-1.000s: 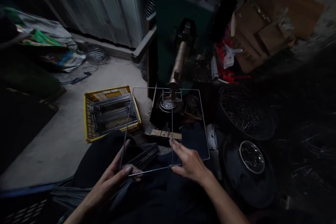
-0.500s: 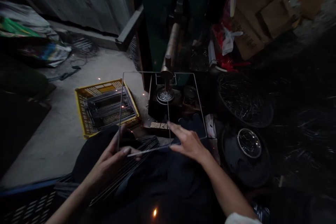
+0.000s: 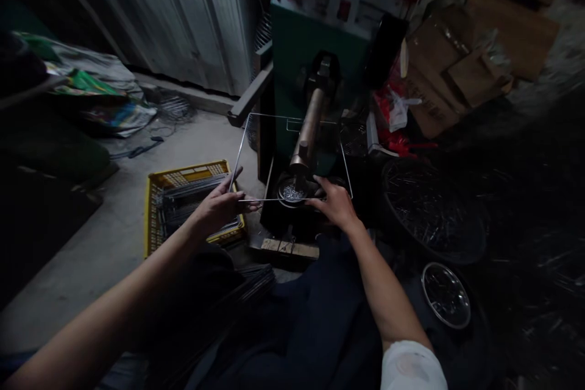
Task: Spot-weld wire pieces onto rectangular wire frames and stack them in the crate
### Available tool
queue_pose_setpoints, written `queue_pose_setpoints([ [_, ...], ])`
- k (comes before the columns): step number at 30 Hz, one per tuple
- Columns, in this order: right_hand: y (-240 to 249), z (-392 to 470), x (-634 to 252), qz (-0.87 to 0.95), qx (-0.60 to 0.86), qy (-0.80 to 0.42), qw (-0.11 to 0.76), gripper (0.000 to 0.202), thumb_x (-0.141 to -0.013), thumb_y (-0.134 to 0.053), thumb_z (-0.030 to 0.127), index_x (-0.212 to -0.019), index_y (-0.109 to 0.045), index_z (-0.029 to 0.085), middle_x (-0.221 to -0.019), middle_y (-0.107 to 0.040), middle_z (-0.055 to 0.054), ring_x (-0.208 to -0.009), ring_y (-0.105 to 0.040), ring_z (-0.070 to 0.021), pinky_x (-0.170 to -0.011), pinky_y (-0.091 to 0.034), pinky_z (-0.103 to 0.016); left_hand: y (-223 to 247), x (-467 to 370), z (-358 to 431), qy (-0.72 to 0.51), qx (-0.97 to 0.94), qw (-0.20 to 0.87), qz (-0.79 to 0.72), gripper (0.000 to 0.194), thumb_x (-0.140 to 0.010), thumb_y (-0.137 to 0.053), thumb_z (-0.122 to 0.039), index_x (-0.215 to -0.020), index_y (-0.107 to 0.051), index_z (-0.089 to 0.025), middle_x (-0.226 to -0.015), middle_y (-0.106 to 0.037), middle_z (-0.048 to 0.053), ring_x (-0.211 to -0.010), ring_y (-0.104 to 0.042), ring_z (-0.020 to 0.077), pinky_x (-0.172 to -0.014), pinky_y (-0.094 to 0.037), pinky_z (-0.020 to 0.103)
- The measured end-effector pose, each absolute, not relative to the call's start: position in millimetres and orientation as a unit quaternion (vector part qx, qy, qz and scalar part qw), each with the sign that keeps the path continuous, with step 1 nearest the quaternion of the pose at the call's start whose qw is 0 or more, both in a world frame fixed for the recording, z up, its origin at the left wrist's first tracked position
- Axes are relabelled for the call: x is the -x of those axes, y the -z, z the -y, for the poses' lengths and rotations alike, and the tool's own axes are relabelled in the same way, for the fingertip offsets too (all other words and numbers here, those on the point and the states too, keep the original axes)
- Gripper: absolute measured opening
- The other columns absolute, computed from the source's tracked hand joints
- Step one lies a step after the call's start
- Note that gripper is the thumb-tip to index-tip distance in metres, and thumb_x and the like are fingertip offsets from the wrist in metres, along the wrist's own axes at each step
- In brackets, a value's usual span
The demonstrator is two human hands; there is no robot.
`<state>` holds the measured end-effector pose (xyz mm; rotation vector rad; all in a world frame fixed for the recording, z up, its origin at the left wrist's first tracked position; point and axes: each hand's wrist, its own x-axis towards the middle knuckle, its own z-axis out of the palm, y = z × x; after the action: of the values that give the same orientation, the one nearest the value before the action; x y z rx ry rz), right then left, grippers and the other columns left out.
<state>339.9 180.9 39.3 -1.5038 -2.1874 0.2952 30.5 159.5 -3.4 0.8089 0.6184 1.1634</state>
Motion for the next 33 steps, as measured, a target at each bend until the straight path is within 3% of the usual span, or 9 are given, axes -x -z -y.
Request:
queue_pose_setpoints([
  [16, -37.0, -199.0, -332.3, 0.793, 0.538, -0.142, 0.247, 0.061, -0.076, -0.075, 0.044, -0.13, -0.055, 0.022, -0.086, -0.071, -0.003, -0.07, -0.065, -0.0165, -0.069, -0.049, -0.027, 5.7, -20.8, -183.9, -0.52, -0.382, 0.71, -0.282, 0.092, -0.082, -0.063, -0.009, -0.152, -0.007, -0.026, -0.079, -0.075, 0.004, -0.079, -0.073, 0.0233, -0.075, -0.06, 0.037],
  [22, -30.1, -191.1, -367.8, 0.708, 0.62, -0.035, 0.337, 0.064, -0.077, -0.067, 0.058, -0.126, -0.059, 0.018, -0.12, -0.06, -0.015, -0.103, -0.06, -0.027, -0.088, -0.048, -0.039, 4.1, -20.4, -181.3, -0.512, -0.392, 0.712, -0.279, 0.092, -0.083, -0.061, -0.009, -0.152, -0.003, -0.028, -0.08, -0.076, 0.002, -0.082, -0.073, 0.0234, -0.077, -0.059, 0.038],
  [24, -27.2, -191.7, -380.9, 0.639, 0.67, -0.101, 0.365, 0.06, -0.08, -0.058, 0.061, -0.116, -0.063, 0.014, -0.098, -0.066, -0.014, -0.082, -0.064, -0.0232, -0.073, -0.051, -0.036, 2.4, -23.0, -180.8, -0.516, -0.39, 0.712, -0.273, 0.093, -0.084, -0.06, -0.009, -0.152, 0.001, -0.026, -0.08, -0.076, 0.002, -0.08, -0.074, 0.0225, -0.077, -0.059, 0.038],
  [27, -23.3, -191.6, -387.6, 0.554, 0.674, -0.29, 0.393, 0.057, -0.081, -0.049, 0.063, -0.098, -0.064, 0.011, -0.058, -0.058, -0.001, -0.045, -0.05, -0.0119, -0.046, -0.04, -0.024, -1.5, -26.4, -175.4, -0.519, -0.395, 0.707, -0.272, 0.097, -0.082, -0.061, -0.011, -0.152, 0.006, -0.022, -0.078, -0.076, 0.004, -0.077, -0.074, 0.0221, -0.075, -0.059, 0.037],
  [30, -18.7, -169.2, -380.6, 0.52, 0.643, -0.391, 0.405, 0.051, -0.075, -0.057, 0.061, -0.092, -0.061, 0.012, -0.051, -0.052, 0.004, -0.037, -0.044, -0.0083, -0.038, -0.031, -0.02, -6.4, -21.6, -146.8, -0.521, -0.399, 0.698, -0.286, 0.1, -0.08, -0.065, -0.014, -0.152, 0.005, -0.023, -0.076, -0.075, 0.004, -0.075, -0.073, 0.0218, -0.076, -0.058, 0.037],
  [33, -6.9, -108.1, -377.4, 0.518, 0.624, -0.46, 0.361, 0.048, -0.074, -0.061, 0.059, -0.09, -0.057, 0.015, -0.053, -0.057, 0.003, -0.039, -0.05, -0.0092, -0.038, -0.036, -0.019, -8.4, -9.3, -79.9, -0.498, -0.395, 0.688, -0.35, 0.096, -0.083, -0.066, -0.024, -0.152, 0.001, -0.027, -0.081, -0.075, 0.005, -0.074, -0.071, 0.0225, -0.074, -0.057, 0.036],
])
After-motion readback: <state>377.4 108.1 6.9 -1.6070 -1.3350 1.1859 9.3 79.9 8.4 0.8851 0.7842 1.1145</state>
